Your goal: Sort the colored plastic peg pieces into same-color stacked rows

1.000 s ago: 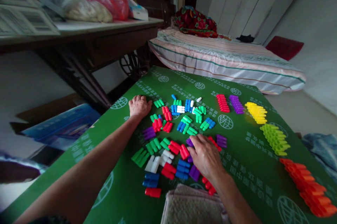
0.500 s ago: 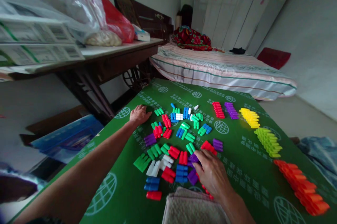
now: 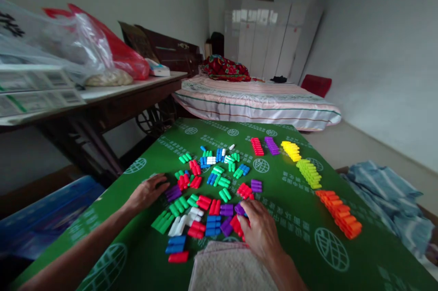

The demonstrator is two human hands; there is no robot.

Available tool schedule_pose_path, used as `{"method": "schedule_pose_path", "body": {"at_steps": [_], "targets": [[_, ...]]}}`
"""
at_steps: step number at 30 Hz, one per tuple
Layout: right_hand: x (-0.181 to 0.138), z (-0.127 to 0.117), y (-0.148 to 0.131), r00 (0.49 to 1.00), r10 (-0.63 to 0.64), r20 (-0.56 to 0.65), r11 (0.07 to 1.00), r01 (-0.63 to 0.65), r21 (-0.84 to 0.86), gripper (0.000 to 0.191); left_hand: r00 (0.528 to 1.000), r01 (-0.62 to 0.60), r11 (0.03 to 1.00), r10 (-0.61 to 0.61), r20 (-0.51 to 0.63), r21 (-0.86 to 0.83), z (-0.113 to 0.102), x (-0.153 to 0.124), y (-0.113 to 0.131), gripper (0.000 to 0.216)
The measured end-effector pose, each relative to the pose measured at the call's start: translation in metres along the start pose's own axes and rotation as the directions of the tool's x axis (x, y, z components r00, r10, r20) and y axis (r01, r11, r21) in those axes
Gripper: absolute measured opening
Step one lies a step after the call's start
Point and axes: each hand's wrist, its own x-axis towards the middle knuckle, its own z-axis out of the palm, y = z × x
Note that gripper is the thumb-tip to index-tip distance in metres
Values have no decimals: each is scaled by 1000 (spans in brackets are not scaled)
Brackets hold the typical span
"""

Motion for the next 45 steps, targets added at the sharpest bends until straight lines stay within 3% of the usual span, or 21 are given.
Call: {"method": "schedule_pose_path", "body": {"at_steps": [6, 11, 29, 45], "targets": [[-20, 7, 15, 983, 71, -171, 996, -62, 58, 26, 997, -15, 1000, 14, -75, -13, 9, -24, 10, 50], [-25, 12, 17, 967, 83, -242, 993, -59, 106, 26, 990, -13, 1000, 10, -142, -16, 16, -29, 13, 51], [-24, 8, 15, 979, 64, -191, 996, -49, 79, 27, 983, -43, 999, 44, -177, 12, 18, -31, 15, 59], [-23, 15, 21, 975, 17, -223, 999, -6, 49, 26, 972, -103, 995, 102, -210, 4, 17, -33, 11, 61]]}}
